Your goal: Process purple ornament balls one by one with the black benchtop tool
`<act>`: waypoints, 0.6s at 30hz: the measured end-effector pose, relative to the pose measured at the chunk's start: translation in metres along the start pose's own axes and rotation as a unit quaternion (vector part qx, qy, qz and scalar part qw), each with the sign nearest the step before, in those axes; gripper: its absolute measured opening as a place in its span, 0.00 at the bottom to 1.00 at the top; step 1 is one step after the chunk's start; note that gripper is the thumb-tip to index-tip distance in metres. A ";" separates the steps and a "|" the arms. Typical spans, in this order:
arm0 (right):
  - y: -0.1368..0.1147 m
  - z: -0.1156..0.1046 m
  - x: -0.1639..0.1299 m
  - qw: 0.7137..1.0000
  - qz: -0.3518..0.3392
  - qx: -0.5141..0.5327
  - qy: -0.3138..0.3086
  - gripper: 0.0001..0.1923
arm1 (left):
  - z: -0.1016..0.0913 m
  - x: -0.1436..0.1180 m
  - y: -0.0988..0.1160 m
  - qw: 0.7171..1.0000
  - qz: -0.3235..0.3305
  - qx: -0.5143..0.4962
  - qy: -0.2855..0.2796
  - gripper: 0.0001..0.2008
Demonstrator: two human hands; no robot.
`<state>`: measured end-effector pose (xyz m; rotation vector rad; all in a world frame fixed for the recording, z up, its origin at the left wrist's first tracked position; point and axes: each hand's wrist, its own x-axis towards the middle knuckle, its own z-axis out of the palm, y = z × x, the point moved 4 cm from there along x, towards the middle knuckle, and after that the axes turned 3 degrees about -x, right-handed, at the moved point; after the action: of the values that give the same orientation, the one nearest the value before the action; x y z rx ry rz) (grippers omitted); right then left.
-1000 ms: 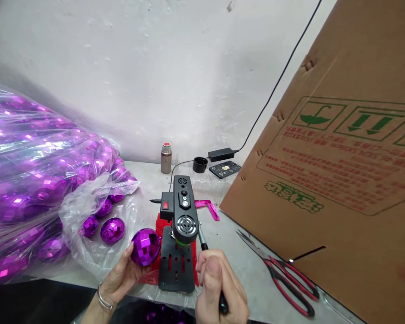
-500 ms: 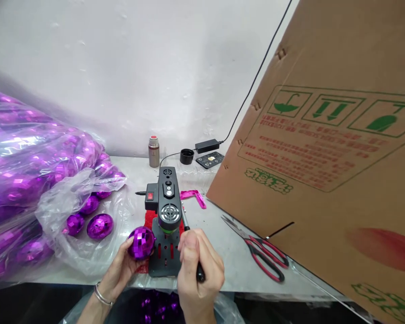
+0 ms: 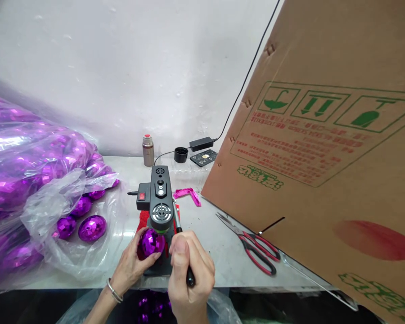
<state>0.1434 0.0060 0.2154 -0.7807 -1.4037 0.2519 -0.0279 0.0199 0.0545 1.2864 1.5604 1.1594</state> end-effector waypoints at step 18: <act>0.001 -0.002 -0.003 1.000 0.005 0.008 0.010 0.18 | 0.001 0.000 0.010 0.997 0.051 -0.004 -0.050 0.36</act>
<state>0.1448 0.0047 0.2123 -0.7740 -1.3782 0.2624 -0.0247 0.0209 0.0643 1.4111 1.4296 1.1452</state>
